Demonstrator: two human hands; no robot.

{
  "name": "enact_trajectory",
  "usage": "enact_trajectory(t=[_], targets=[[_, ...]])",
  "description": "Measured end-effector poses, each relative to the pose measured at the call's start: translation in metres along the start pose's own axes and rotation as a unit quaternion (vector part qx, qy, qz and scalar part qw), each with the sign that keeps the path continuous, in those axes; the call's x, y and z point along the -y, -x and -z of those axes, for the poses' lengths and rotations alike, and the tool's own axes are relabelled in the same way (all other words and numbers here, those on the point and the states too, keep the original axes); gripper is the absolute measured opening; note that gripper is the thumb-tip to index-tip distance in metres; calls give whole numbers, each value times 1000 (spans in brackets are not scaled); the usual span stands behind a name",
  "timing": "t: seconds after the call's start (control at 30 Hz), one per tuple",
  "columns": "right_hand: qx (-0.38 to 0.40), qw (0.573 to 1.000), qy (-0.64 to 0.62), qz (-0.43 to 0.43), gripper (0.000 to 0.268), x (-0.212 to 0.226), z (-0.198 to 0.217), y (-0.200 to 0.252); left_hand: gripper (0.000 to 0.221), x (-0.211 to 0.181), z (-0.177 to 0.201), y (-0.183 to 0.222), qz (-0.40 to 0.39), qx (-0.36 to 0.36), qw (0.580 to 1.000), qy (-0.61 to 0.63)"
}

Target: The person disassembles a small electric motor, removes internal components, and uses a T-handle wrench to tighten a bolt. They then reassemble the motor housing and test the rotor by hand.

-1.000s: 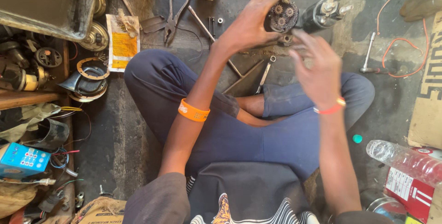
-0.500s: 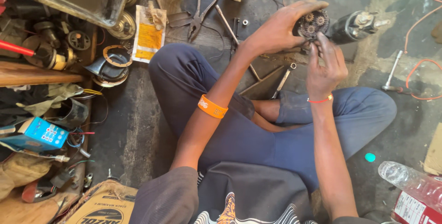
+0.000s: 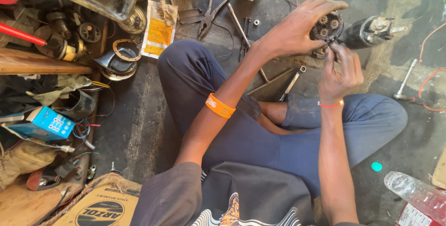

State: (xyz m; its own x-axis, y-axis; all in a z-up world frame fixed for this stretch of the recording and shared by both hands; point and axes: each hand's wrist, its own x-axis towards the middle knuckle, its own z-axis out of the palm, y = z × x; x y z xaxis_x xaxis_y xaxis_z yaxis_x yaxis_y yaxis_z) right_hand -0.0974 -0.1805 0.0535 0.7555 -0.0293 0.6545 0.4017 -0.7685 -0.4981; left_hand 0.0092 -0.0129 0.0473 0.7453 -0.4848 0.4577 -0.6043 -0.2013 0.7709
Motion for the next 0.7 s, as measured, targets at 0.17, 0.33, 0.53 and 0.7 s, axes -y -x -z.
enact_trajectory(t=[0.17, 0.33, 0.53, 0.7], targets=[[-11, 998, -40, -54, 15, -13, 28, 15, 90, -13, 4, -2, -5, 2, 999, -44], [4, 976, -41, -215, 12, -97, 41, 9, 96, -31, 1, -6, 33, -21, 989, -143], [141, 964, 57, -217, 11, -176, 7, 37, 86, -39, 4, -8, 11, -20, 987, -161], [156, 963, 35, -216, 15, -198, 7, 59, 90, -59, 12, -8, 40, -11, 984, -173]])
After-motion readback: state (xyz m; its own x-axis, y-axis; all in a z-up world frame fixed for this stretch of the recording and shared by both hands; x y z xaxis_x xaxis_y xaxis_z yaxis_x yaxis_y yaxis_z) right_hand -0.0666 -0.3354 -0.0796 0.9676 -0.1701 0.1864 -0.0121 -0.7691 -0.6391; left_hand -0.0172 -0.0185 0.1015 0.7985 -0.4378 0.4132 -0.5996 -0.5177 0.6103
